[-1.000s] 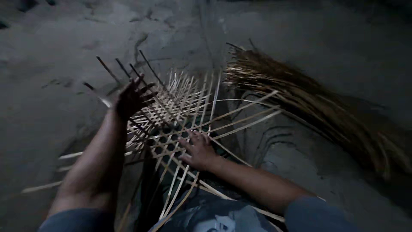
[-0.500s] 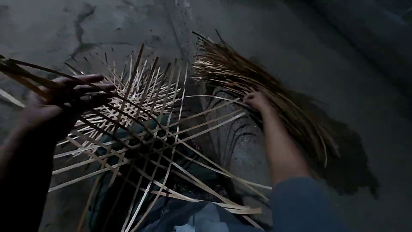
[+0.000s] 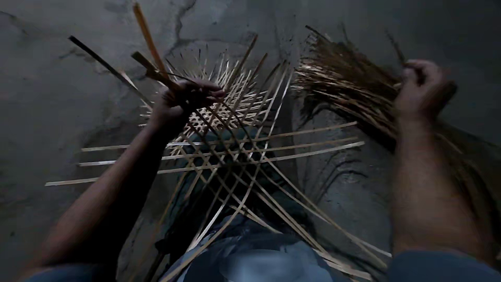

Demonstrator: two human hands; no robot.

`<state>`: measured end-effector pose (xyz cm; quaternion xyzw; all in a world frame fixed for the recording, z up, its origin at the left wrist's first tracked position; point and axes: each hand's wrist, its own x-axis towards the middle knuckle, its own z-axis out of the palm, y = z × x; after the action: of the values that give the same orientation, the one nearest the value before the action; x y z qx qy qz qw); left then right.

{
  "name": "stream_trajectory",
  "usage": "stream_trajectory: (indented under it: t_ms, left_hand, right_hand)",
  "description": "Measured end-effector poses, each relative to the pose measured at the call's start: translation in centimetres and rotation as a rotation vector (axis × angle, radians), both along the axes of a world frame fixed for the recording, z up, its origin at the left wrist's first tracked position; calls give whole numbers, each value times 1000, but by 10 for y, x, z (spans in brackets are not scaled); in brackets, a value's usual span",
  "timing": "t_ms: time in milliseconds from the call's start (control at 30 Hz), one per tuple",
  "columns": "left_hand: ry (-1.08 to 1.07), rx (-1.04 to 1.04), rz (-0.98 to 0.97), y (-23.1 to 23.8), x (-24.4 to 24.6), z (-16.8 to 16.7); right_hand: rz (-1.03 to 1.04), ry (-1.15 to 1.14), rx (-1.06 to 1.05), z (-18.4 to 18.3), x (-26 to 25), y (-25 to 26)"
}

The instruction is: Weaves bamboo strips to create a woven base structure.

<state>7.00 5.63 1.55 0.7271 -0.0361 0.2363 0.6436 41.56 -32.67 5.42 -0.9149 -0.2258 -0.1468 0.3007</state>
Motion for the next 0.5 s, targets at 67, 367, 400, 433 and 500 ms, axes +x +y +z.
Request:
stream_trajectory:
  t_ms: [67, 367, 400, 433, 500]
  left_hand:
    - [-38, 48, -2, 0, -1, -2]
    - [-211, 193, 152, -13, -5, -21]
    - [-229, 179, 205, -12, -4, -23]
    - [-247, 162, 295, -11, -3, -27]
    - [-212, 137, 521, -7, -5, -44]
  right_hand:
    - [142, -7, 164, 25, -6, 27]
    - [783, 412, -99, -65, -128, 168]
    - [778, 414, -132, -85, -134, 174]
    - [768, 417, -139, -99, -138, 176]
    - [772, 418, -123, -113, -138, 177]
